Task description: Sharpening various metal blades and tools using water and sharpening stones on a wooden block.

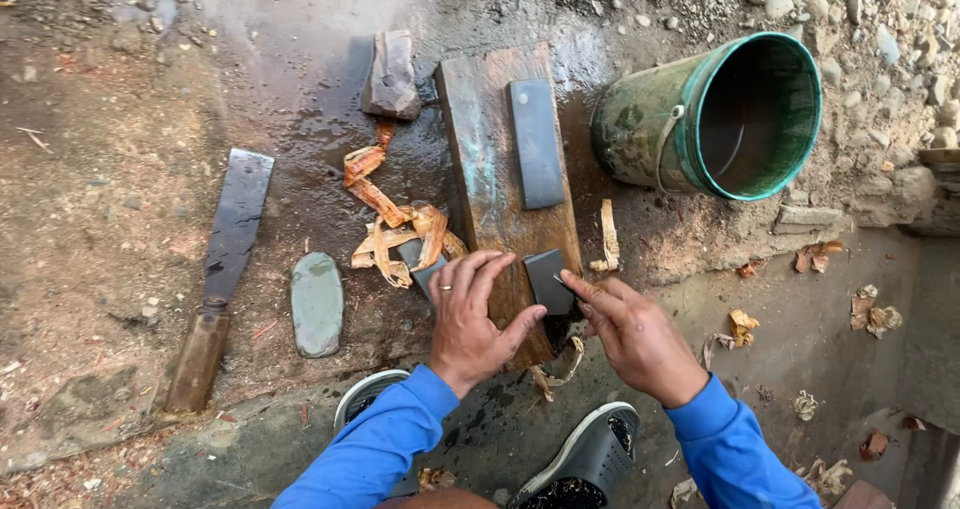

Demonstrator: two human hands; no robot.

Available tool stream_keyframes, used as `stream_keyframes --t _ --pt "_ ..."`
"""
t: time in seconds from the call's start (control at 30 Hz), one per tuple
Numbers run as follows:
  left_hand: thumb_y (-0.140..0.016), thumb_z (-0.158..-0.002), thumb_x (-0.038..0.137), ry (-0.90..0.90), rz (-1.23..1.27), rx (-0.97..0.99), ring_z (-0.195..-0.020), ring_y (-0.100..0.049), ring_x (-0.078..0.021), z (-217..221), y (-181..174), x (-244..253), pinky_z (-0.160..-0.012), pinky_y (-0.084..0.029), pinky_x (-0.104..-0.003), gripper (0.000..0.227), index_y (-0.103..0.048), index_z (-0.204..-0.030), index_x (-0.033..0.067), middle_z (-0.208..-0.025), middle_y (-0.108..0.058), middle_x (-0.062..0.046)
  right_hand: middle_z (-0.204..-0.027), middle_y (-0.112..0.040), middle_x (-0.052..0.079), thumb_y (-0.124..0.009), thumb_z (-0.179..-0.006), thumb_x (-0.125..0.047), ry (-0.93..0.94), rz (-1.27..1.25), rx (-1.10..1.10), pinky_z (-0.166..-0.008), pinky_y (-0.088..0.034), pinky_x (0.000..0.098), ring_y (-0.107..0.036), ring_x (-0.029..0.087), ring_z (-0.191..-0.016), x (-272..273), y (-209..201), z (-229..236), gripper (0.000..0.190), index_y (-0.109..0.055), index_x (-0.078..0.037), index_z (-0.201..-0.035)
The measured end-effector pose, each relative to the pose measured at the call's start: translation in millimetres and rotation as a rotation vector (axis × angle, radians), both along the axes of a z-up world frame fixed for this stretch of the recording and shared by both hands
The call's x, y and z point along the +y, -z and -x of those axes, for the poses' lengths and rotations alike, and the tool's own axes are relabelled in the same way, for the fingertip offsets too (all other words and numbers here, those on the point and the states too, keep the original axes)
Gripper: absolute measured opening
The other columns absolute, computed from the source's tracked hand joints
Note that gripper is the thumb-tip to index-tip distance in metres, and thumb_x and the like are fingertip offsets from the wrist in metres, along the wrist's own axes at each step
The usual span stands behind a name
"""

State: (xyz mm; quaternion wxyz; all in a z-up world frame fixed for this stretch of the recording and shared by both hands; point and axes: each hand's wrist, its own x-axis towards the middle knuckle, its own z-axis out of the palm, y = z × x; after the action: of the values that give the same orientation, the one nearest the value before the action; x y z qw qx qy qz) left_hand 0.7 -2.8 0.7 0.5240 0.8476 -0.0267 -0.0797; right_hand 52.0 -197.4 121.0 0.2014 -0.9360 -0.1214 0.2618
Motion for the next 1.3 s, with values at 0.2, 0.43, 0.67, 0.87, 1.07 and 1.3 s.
stream_keyframes --t 0.2,0.43,0.67,0.87,1.07,1.3 --pt "-0.081 -0.081 0.056 -0.065 -0.033 -0.040 -0.134 -0.043 -0.0284 -8 -7 -10 -0.116 -0.026 -0.051 0.080 -0.054 -0.141 0.0105 -0.138 -0.053 -0.008 -0.093 -0.072 0.009 -0.062 -0.098 -0.012 0.245 -0.030 0.065 -0.069 -0.057 0.0389 -0.075 0.028 -0.084 -30 38 43 0.029 -0.063 -0.011 -0.127" --pt "-0.084 -0.073 0.062 -0.048 -0.107 -0.016 -0.140 -0.034 -0.0320 -10 -9 -33 -0.116 -0.019 -0.056 0.104 -0.039 -0.150 0.0080 -0.145 -0.042 -0.012 -0.105 -0.060 0.013 -0.067 -0.096 -0.010 0.233 -0.132 -0.136 -0.072 -0.056 0.0389 -0.068 0.030 -0.089 -42 68 61 0.012 -0.066 -0.005 -0.106" --pt "-0.086 -0.071 0.057 -0.183 -0.176 0.021 -0.148 -0.024 -0.0394 -21 -3 -50 -0.118 -0.014 -0.064 0.107 -0.032 -0.150 0.0091 -0.155 -0.031 -0.018 -0.100 -0.058 0.012 -0.066 -0.095 -0.009 0.265 -0.056 -0.134 -0.069 -0.056 0.0391 -0.068 0.028 -0.083 -46 82 60 0.006 -0.064 -0.003 -0.097" --pt "-0.088 -0.076 0.053 -0.223 -0.187 0.019 -0.157 -0.016 -0.0406 -31 -6 -55 -0.124 -0.009 -0.065 0.103 -0.030 -0.150 0.0108 -0.164 -0.024 -0.020 -0.094 -0.057 0.015 -0.065 -0.096 -0.005 0.249 -0.088 -0.150 -0.065 -0.054 0.0426 -0.066 0.031 -0.079 -38 71 35 0.006 -0.063 0.000 -0.093" --pt "-0.089 -0.072 0.052 -0.208 -0.145 0.054 -0.156 -0.014 -0.0414 -42 1 -55 -0.122 -0.006 -0.068 0.101 -0.032 -0.145 0.0111 -0.162 -0.022 -0.020 -0.094 -0.059 0.014 -0.062 -0.095 -0.003 0.217 -0.109 -0.167 -0.065 -0.057 0.0424 -0.069 0.031 -0.081 -42 82 29 0.004 -0.062 -0.002 -0.091" --pt "-0.089 -0.072 0.045 -0.147 -0.161 0.070 -0.155 -0.010 -0.0449 -34 -9 -54 -0.119 -0.004 -0.073 0.099 -0.032 -0.145 0.0102 -0.163 -0.018 -0.023 -0.092 -0.059 0.013 -0.062 -0.094 -0.003 0.227 -0.103 -0.112 -0.062 -0.057 0.0423 -0.070 0.030 -0.076 -44 76 45 0.002 -0.062 -0.002 -0.092"
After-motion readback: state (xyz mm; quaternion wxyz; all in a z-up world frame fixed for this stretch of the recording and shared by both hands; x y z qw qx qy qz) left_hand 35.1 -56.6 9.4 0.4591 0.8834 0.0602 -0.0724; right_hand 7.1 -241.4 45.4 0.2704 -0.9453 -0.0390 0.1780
